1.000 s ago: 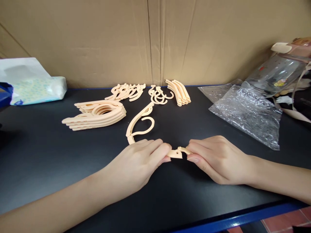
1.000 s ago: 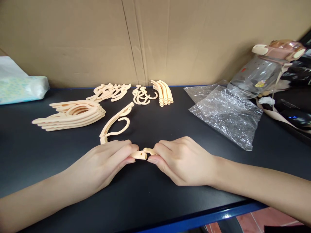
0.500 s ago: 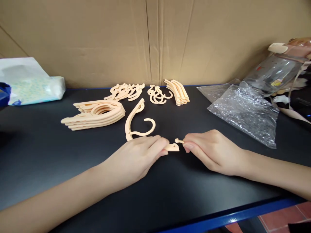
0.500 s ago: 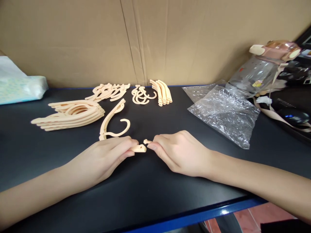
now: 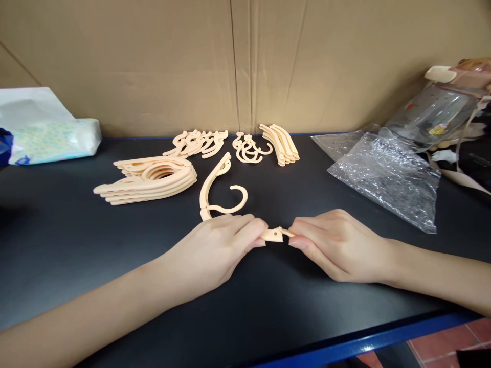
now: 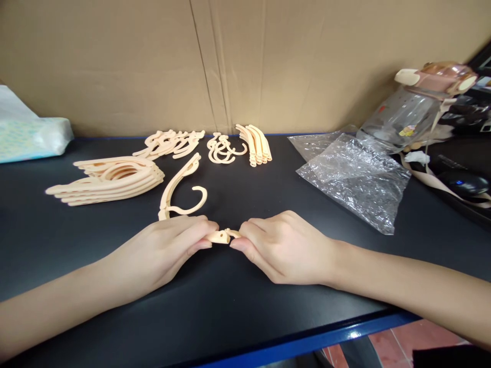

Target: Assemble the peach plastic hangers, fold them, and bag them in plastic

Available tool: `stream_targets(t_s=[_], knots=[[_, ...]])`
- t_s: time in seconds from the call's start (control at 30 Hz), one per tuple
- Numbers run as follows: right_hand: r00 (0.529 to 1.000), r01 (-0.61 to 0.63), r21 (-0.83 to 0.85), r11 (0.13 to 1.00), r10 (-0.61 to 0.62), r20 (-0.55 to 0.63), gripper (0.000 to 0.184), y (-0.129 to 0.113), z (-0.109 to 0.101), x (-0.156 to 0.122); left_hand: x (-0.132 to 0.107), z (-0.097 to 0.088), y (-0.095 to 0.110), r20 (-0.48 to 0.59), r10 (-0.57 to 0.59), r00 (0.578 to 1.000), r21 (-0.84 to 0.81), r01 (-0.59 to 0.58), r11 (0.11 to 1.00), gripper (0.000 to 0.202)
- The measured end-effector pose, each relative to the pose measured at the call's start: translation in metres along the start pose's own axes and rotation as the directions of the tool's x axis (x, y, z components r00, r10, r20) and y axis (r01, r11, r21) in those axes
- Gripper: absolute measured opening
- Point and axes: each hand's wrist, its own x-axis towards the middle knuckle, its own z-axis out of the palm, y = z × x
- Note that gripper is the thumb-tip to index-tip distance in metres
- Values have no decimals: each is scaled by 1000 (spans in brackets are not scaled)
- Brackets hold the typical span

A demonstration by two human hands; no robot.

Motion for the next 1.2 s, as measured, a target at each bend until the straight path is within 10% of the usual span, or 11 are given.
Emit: stream_targets(t_s=[0.5,1.2], knots=[[976,172,-375,911,-209,-60,43,-3,1,-2,-1,1,-3,46,23,999,57,-26,998,29],[963,221,-458,861,-268,-39,37,-6,2,-1,0,1,-2,80,26,996,66,-31,997,33]])
